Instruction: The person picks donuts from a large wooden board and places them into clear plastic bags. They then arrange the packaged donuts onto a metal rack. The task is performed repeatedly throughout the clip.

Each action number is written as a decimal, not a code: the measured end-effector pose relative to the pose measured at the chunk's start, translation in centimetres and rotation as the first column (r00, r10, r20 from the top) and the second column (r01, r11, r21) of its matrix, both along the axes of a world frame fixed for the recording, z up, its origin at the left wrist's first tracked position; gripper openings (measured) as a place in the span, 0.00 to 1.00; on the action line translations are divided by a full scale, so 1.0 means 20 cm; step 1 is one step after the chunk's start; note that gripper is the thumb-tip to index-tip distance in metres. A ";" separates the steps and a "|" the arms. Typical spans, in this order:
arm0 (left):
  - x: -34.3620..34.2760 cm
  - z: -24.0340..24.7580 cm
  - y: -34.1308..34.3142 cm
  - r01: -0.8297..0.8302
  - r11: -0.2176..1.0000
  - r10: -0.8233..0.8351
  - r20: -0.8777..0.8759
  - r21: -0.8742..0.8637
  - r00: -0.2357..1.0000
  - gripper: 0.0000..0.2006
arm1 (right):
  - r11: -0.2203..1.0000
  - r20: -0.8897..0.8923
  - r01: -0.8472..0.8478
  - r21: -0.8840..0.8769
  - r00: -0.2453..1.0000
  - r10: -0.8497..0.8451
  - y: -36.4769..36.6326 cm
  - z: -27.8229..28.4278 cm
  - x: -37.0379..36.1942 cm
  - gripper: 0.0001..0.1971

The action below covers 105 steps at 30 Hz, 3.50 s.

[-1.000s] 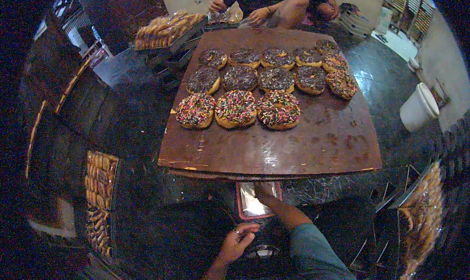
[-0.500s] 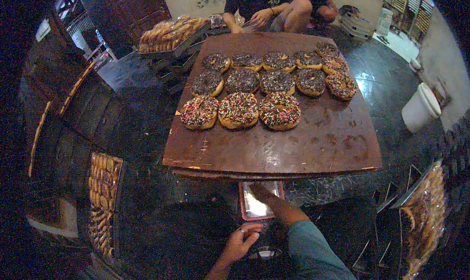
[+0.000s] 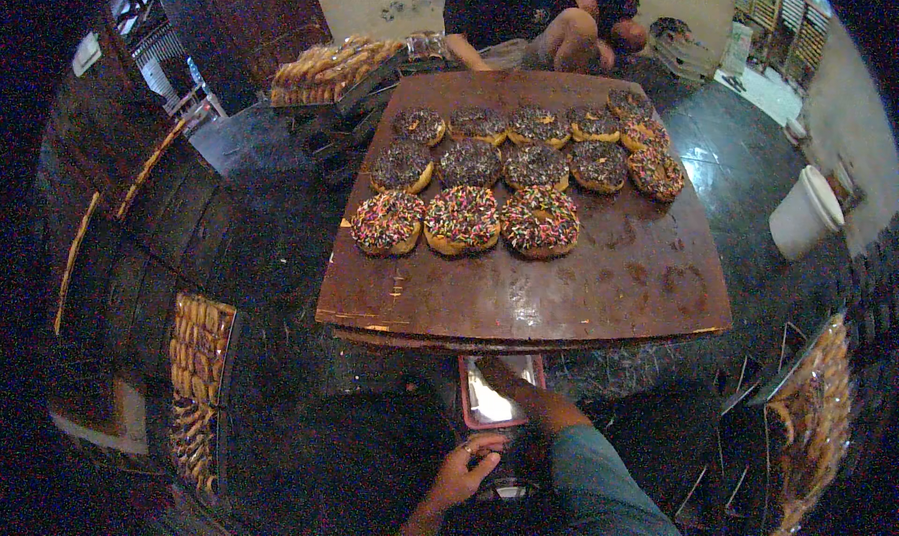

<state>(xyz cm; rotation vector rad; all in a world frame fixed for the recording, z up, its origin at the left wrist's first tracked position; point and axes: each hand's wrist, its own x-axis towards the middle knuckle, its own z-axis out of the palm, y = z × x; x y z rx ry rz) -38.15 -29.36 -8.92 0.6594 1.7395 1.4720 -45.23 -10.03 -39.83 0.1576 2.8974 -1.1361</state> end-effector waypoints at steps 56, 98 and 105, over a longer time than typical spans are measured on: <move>-0.20 0.49 0.22 0.418 0.698 -0.642 0.250 0.581 0.725 0.42 | 0.831 -0.034 -0.420 -0.364 0.898 0.439 -0.04 2.04 0.95 0.31; -0.22 0.35 0.15 -0.448 0.538 0.027 0.517 0.714 0.856 0.46 | 0.996 -0.454 -0.072 -0.055 0.890 0.039 0.22 2.35 0.64 0.29; -0.20 0.45 0.22 -0.411 0.482 -0.073 0.503 0.774 0.861 0.57 | 0.930 -0.023 -0.339 0.142 0.938 0.346 0.09 2.31 0.63 0.34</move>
